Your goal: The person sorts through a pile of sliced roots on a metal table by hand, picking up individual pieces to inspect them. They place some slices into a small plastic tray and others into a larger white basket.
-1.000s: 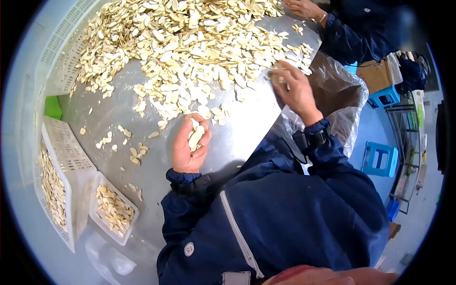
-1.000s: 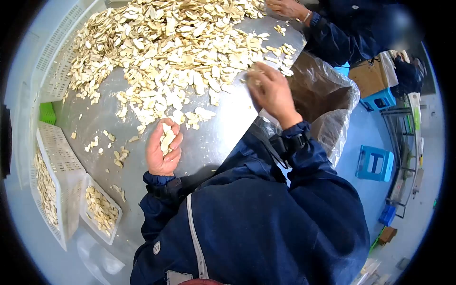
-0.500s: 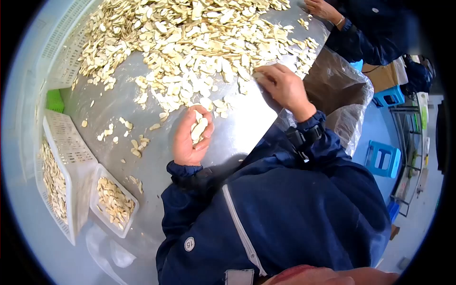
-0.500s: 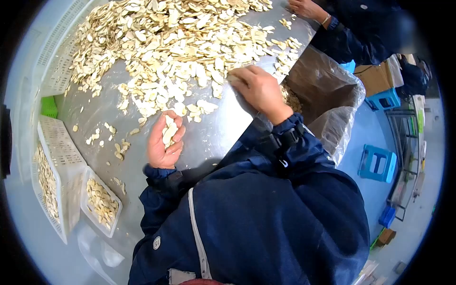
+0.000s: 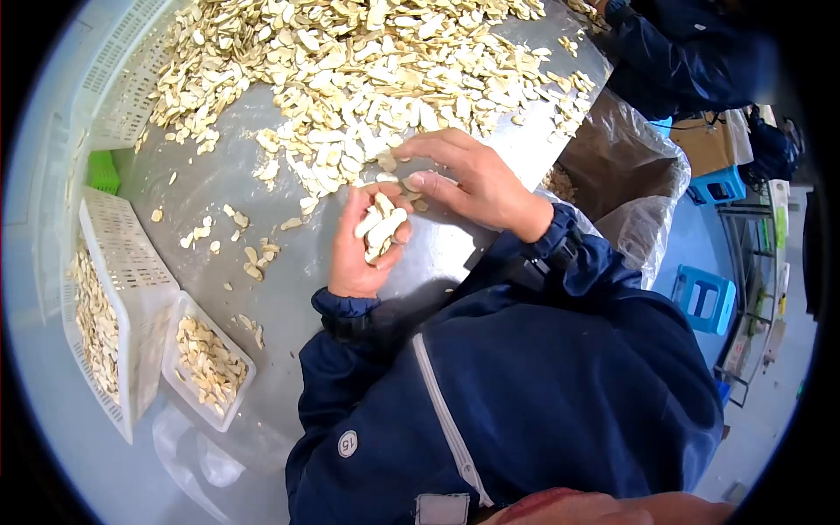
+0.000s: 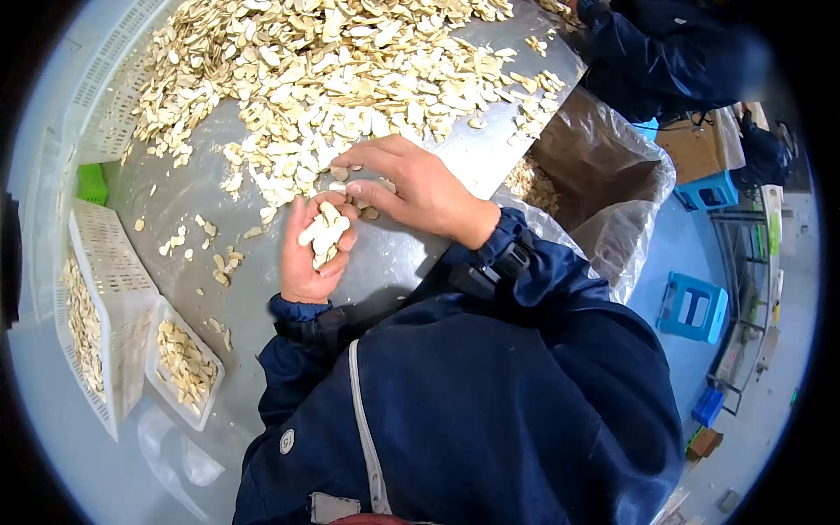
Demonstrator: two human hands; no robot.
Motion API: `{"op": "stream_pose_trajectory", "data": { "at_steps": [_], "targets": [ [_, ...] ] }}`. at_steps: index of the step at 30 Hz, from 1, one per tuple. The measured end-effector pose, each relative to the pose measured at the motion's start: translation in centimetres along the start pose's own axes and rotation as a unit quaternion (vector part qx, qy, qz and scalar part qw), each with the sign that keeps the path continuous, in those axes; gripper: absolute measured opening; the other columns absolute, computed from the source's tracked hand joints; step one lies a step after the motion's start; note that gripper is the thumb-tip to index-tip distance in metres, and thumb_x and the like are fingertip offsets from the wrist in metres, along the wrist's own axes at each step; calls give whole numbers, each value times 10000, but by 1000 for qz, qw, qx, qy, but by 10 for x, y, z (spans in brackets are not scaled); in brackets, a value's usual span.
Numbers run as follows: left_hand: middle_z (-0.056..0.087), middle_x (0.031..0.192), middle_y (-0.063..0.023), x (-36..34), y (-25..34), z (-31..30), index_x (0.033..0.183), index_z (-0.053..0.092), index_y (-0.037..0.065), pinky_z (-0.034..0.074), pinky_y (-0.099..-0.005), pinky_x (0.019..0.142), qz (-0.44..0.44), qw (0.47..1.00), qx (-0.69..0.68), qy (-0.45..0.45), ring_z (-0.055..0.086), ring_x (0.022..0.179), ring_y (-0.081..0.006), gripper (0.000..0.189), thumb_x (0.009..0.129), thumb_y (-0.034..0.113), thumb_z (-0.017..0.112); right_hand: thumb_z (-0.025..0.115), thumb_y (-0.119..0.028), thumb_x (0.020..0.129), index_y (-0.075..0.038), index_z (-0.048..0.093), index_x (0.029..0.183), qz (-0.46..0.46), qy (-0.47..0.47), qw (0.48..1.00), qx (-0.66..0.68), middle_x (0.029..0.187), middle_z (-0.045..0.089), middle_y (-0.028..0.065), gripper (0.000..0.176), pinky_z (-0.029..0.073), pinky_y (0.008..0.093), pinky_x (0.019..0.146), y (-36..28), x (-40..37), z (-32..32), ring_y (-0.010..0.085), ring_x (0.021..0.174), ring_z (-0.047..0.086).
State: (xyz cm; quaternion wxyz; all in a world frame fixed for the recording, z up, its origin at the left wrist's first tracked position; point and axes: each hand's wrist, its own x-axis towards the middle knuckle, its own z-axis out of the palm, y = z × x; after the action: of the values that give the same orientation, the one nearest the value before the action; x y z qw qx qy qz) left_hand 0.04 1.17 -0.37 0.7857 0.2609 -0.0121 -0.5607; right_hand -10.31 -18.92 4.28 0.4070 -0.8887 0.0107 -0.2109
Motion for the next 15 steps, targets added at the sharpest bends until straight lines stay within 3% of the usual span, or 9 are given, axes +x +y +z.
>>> {"op": "stream_pose_trajectory", "data": {
  "at_steps": [3,4,6,8,12,15],
  "targets": [
    [630,1003,-92,1,0,-7,1251,590,46,374,-173,395,1,1000,-18,-19,611,738,-131,431,1140,431,430,769,-278,925,-166,728,1260,-75,-41,978,-189,1314,681,111,355,502,462,1040,21,-12,-8,333,1230,622],
    [622,996,-87,0,0,-7,1250,589,46,372,-171,396,0,1000,-24,-21,607,735,-129,420,1141,421,432,782,-227,894,-176,753,1209,-75,-48,978,-191,1301,694,93,320,495,464,1046,30,-21,-13,321,1211,641],
    [596,1006,-88,-1,0,-6,1237,593,43,373,-169,390,-1,999,-41,-17,583,732,-124,389,1142,387,439,767,-160,889,-157,771,1160,-41,-17,974,-224,1306,698,90,271,511,454,1031,55,-35,-37,331,1210,646],
    [592,1059,-115,0,1,-8,1232,591,30,384,-161,381,6,997,-66,-31,568,755,-126,392,1144,379,435,755,-113,886,-146,782,1144,51,61,957,-280,1313,700,100,262,525,450,1023,71,-45,-63,347,1216,646],
    [650,1110,-170,3,-2,-13,1316,585,1,404,-171,396,12,998,-66,-20,608,790,-163,559,1130,498,409,752,-193,944,-170,745,1269,94,121,930,-335,1366,671,155,326,516,457,1058,92,-29,-84,392,1255,621],
    [653,1102,-156,-1,2,-8,1306,593,17,392,-174,403,17,999,-46,-19,618,794,-155,541,1128,497,417,754,-288,956,-205,681,1382,104,90,898,-419,1468,612,158,440,501,467,1078,109,-14,-75,401,1299,594]
  ]
}}
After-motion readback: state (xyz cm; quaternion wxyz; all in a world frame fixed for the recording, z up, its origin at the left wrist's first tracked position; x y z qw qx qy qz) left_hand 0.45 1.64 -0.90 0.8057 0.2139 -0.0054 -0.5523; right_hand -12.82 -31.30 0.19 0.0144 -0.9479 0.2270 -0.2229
